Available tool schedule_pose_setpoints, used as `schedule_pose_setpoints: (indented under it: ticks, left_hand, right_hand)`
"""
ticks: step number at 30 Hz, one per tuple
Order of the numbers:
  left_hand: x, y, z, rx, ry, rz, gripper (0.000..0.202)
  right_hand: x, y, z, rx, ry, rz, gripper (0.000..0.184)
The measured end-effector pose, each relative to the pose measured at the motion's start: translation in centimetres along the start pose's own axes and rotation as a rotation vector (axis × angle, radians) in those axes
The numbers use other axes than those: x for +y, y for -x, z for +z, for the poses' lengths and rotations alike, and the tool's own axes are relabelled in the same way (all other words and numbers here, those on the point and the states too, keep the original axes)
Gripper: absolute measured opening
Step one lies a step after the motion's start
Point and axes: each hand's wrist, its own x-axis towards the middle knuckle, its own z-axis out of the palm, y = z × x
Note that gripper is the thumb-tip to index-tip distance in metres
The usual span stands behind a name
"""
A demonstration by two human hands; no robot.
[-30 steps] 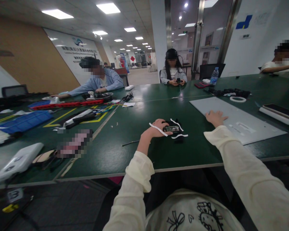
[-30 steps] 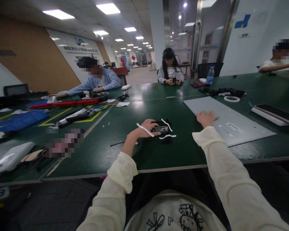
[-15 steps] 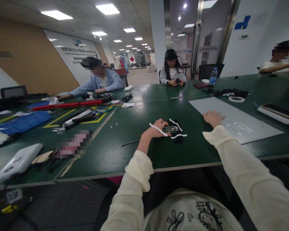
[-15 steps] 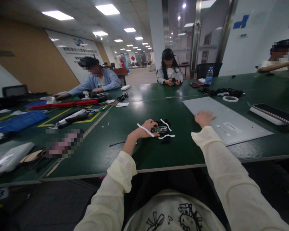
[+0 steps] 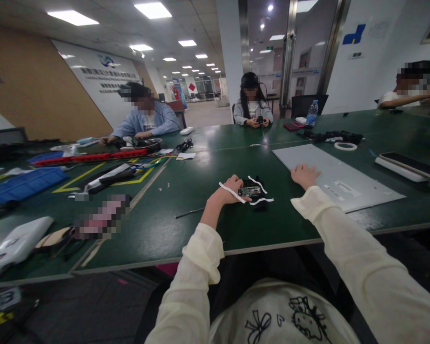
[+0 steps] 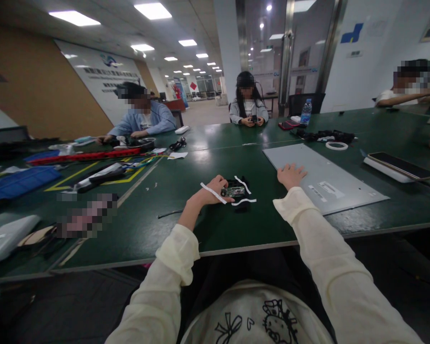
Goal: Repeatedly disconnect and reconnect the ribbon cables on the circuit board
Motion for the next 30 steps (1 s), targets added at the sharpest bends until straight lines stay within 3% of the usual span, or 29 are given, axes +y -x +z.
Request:
schedule_pose_setpoints:
  ticks: [12, 21, 30]
  left_hand:
    - [-1.1, -0.5, 0.5, 0.102, -0.061, 0.129, 0.054]
    - [-1.1, -0.1, -0.7, 0.251, -0.067, 0.106, 0.052]
    - [-1.2, 0.2, -1.6, 0.304, -0.074, 0.047, 0.047]
  right_hand:
    - [-2.6, 2.7, -0.1, -0.028, 0.004, -0.066, 0.064]
    - [-4.3, 4.5, -0.3, -0.059, 0.023, -0.137, 0.065]
    - [-5.8, 6.3, 0.1, -0.104, 0.066, -0.284, 0.077]
